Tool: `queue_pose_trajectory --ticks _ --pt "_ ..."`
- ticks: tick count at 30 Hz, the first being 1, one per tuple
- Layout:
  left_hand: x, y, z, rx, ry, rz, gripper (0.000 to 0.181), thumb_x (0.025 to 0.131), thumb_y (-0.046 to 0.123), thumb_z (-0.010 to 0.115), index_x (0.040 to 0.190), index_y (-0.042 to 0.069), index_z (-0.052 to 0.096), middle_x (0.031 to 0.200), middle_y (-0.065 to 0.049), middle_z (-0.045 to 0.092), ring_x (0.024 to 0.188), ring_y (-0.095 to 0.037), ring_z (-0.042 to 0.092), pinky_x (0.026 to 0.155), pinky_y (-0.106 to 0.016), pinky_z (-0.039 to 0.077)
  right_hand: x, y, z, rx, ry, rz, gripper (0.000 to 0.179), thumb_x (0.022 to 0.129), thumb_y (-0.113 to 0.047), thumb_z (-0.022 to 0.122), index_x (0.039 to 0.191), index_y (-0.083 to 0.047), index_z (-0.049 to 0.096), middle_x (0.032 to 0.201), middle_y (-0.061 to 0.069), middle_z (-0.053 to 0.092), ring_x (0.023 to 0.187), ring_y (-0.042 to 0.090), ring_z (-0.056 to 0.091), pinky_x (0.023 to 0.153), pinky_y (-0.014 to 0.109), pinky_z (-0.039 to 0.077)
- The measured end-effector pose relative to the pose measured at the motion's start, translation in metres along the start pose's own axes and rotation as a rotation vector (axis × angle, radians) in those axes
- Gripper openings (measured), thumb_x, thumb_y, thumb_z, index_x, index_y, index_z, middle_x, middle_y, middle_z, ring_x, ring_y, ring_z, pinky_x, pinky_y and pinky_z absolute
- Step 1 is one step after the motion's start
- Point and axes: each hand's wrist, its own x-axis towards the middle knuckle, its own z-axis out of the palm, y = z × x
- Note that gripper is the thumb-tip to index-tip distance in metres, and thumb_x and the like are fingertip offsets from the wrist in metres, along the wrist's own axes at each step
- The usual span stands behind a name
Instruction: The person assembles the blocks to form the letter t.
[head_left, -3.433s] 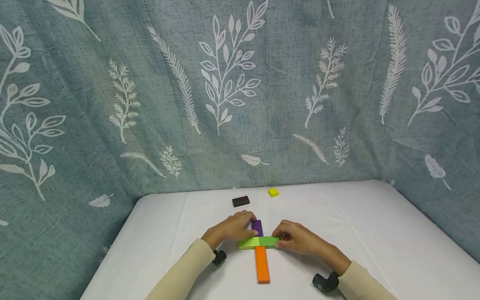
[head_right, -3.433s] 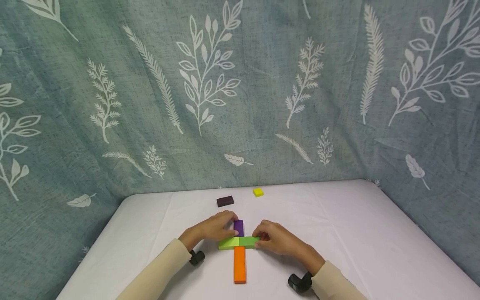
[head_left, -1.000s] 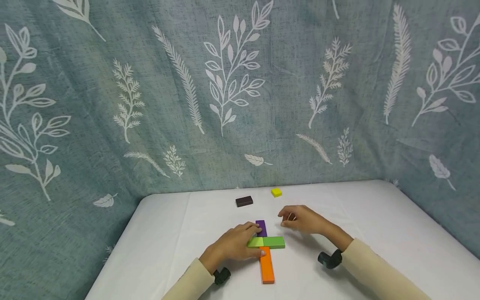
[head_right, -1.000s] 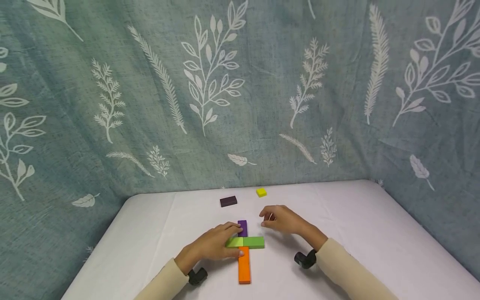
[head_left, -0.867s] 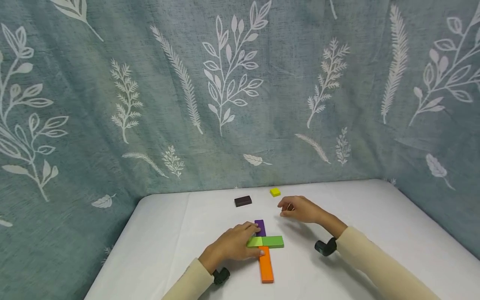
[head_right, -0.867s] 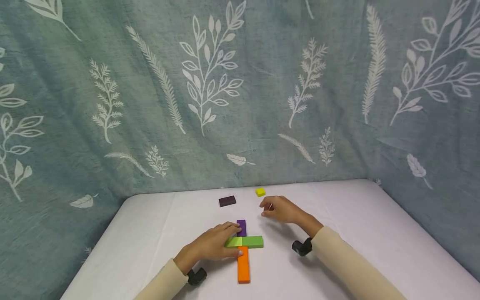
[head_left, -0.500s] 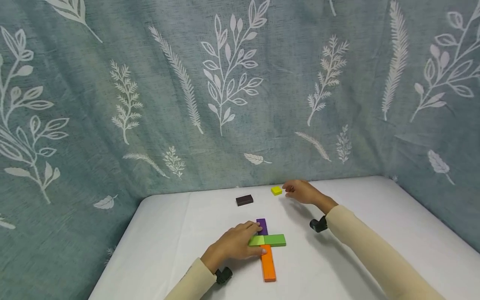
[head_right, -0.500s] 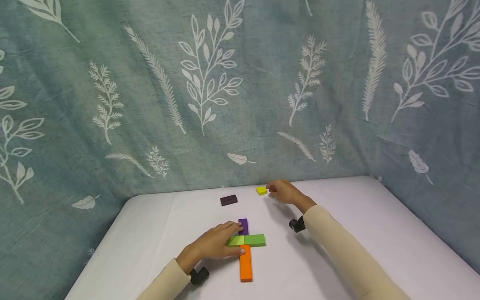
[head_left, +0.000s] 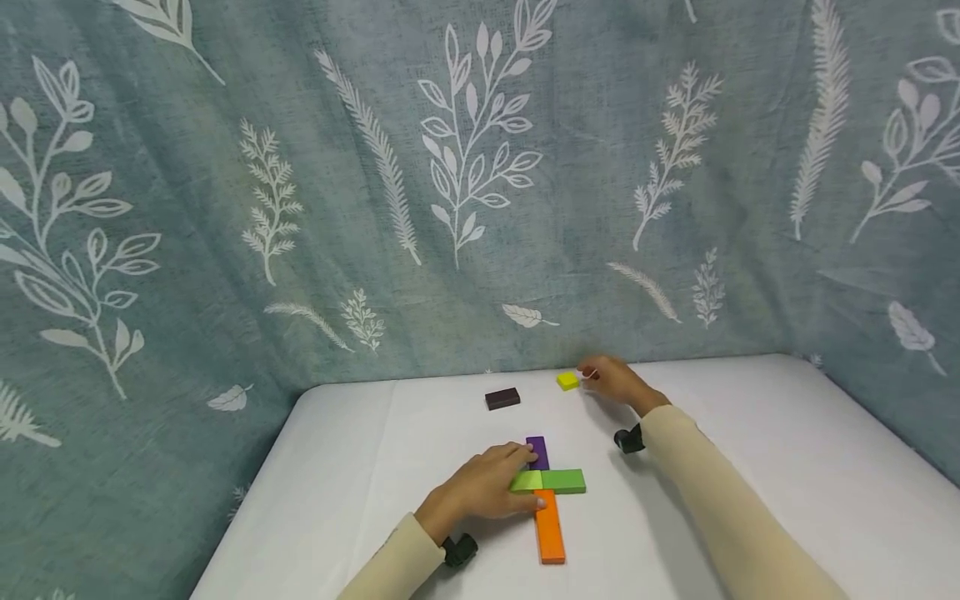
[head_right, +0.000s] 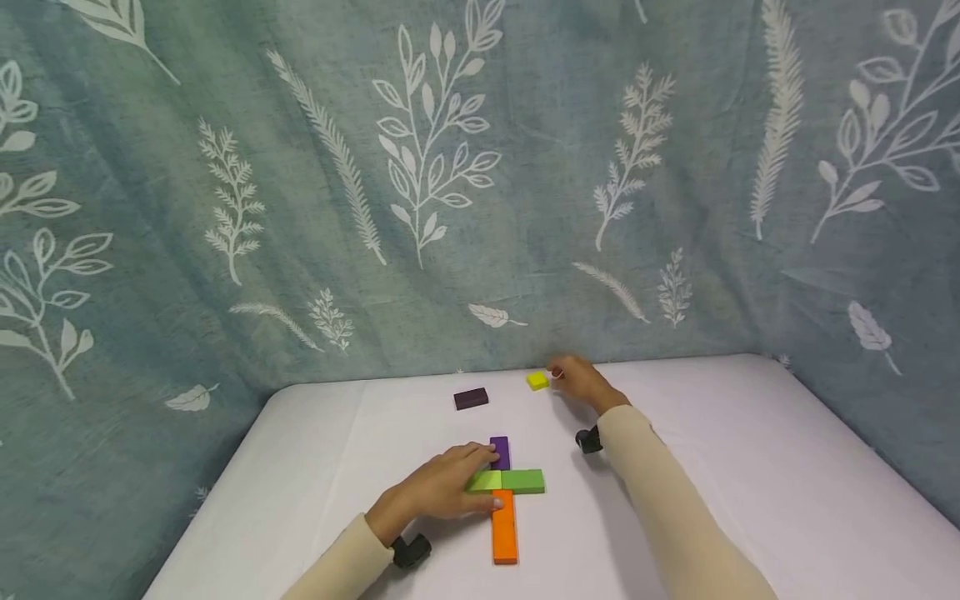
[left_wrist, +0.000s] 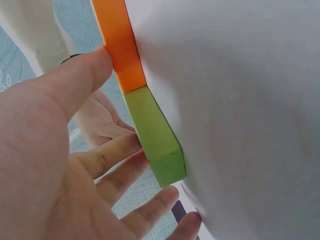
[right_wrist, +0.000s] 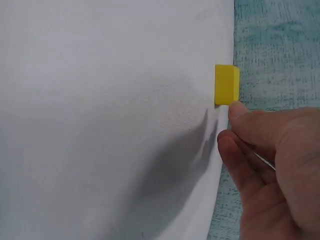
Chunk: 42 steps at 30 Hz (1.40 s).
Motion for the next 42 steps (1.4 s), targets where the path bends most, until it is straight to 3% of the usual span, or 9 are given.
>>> queue_pose_trajectory --ticks 3,9,20,26,36,42 --pt "0.003 0.001 -0.001 0.009 0.014 0.000 0.074 0.090 0.062 0.063 0.149 0.022 0.044 0.153 0.000 0.045 0.140 -0.023 0.045 0.114 -0.047 0.040 0.006 0.003 0.000 0.000 0.015 0.002 0.030 0.095 -0.002 0.063 0.123 0.008 0.063 0.119 0.027 0.066 0.111 0.041 0.064 0.097 0.053 0.052" --pt "0.005 0.002 -0.003 -0.018 0.003 -0.021 0.074 0.090 0.062 0.063 0.150 0.023 0.044 0.154 0.001 0.045 0.141 -0.022 0.044 0.115 -0.048 0.039 0.018 0.005 0.002 -0.027 -0.050 0.033 0.040 0.093 -0.004 0.067 0.132 0.004 0.059 0.129 0.024 0.062 0.117 0.039 0.062 0.101 0.051 0.051" --pt "0.008 0.003 -0.010 -0.011 0.014 -0.002 0.074 0.090 0.061 0.063 0.149 0.022 0.044 0.154 0.002 0.045 0.141 -0.022 0.043 0.115 -0.047 0.039 0.024 0.004 -0.007 -0.031 -0.054 0.009 0.035 0.091 0.000 0.068 0.125 0.006 0.063 0.123 0.024 0.064 0.112 0.038 0.063 0.099 0.052 0.051" --pt "0.005 0.001 -0.006 -0.012 0.004 -0.011 0.072 0.090 0.061 0.064 0.148 0.024 0.044 0.152 0.003 0.046 0.140 -0.021 0.044 0.114 -0.047 0.040 0.023 0.001 0.002 -0.003 -0.050 0.010 0.033 0.092 -0.001 0.068 0.125 0.003 0.065 0.122 0.022 0.065 0.110 0.036 0.063 0.098 0.050 0.052" --pt "0.001 -0.002 0.000 0.007 0.005 -0.005 0.074 0.090 0.062 0.063 0.149 0.023 0.044 0.152 0.003 0.047 0.139 -0.021 0.045 0.112 -0.046 0.042 0.019 -0.005 0.010 -0.036 -0.057 0.067 0.032 0.093 -0.002 0.068 0.124 0.002 0.066 0.118 0.019 0.066 0.105 0.030 0.061 0.098 0.050 0.050" --pt "-0.002 -0.004 0.000 0.009 0.019 0.019 0.070 0.090 0.062 0.062 0.147 0.024 0.045 0.149 0.004 0.049 0.136 -0.020 0.048 0.110 -0.045 0.044 0.025 -0.004 0.012 -0.070 -0.072 0.049 0.031 0.091 -0.003 0.069 0.123 0.000 0.068 0.116 0.016 0.067 0.104 0.028 0.061 0.097 0.050 0.050"
